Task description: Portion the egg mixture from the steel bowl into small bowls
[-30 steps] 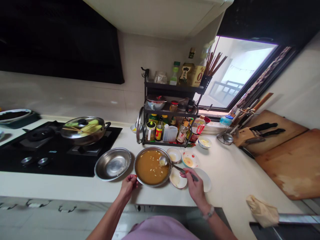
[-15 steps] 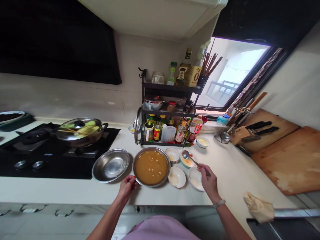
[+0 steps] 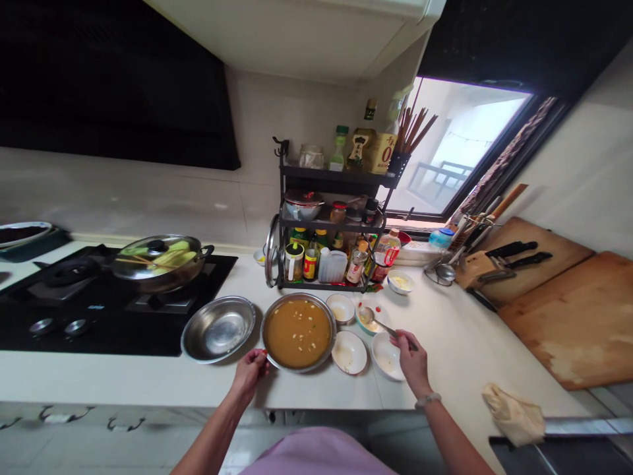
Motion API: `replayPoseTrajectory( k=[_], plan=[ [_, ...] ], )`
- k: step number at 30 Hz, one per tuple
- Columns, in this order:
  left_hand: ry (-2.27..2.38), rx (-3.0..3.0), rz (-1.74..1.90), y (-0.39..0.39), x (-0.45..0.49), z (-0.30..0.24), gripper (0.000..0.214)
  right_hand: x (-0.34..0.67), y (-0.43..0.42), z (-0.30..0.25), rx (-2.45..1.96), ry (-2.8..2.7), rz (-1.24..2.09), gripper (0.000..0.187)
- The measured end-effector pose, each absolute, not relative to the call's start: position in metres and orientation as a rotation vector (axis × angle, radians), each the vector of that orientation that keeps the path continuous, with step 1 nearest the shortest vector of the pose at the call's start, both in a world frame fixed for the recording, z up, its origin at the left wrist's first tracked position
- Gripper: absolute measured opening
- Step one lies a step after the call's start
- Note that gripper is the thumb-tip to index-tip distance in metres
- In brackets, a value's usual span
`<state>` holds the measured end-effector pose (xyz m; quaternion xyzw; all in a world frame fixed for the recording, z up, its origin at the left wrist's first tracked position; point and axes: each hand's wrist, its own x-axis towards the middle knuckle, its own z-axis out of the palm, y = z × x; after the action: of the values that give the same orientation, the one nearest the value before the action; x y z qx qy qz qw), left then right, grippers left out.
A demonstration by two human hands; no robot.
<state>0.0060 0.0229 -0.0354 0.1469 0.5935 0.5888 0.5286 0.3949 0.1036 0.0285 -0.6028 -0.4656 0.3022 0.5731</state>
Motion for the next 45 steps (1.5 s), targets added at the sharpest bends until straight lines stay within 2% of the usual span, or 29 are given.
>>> replayPoseTrajectory(
  k=[6,10,21,28,32,37,41,45],
  plan=[
    [1.419,0.380,1.396,0.023,0.006,-0.034,0.033,0.407,0.111,0.024,-1.336,-0.645,0.767,0.031],
    [1.408,0.372,1.395,0.023,0.006,-0.034,0.033,0.417,0.113,0.031,-1.248,-0.565,0.774,0.028],
    [1.390,0.345,1.389,0.023,0.005,-0.036,0.034,0.383,0.096,0.075,-1.165,-0.649,0.911,0.029],
    [1.400,0.365,1.415,0.022,0.006,-0.036,0.033,0.324,0.077,0.077,-1.128,-0.860,1.056,0.028],
    [1.393,0.356,1.414,0.022,0.005,-0.037,0.035,0.303,0.059,0.072,-1.162,-1.263,0.940,0.027],
    [1.373,0.368,1.424,0.022,0.005,-0.040,0.035,0.301,0.043,0.072,-0.890,-1.839,0.580,0.021],
    [1.397,0.366,1.408,0.023,0.006,-0.039,0.034,0.322,0.053,0.078,-0.929,-1.796,0.419,0.022],
    [1.566,0.473,1.379,0.022,0.007,-0.034,0.036,0.356,0.070,0.075,-1.129,-1.586,0.426,0.020]
  ],
)
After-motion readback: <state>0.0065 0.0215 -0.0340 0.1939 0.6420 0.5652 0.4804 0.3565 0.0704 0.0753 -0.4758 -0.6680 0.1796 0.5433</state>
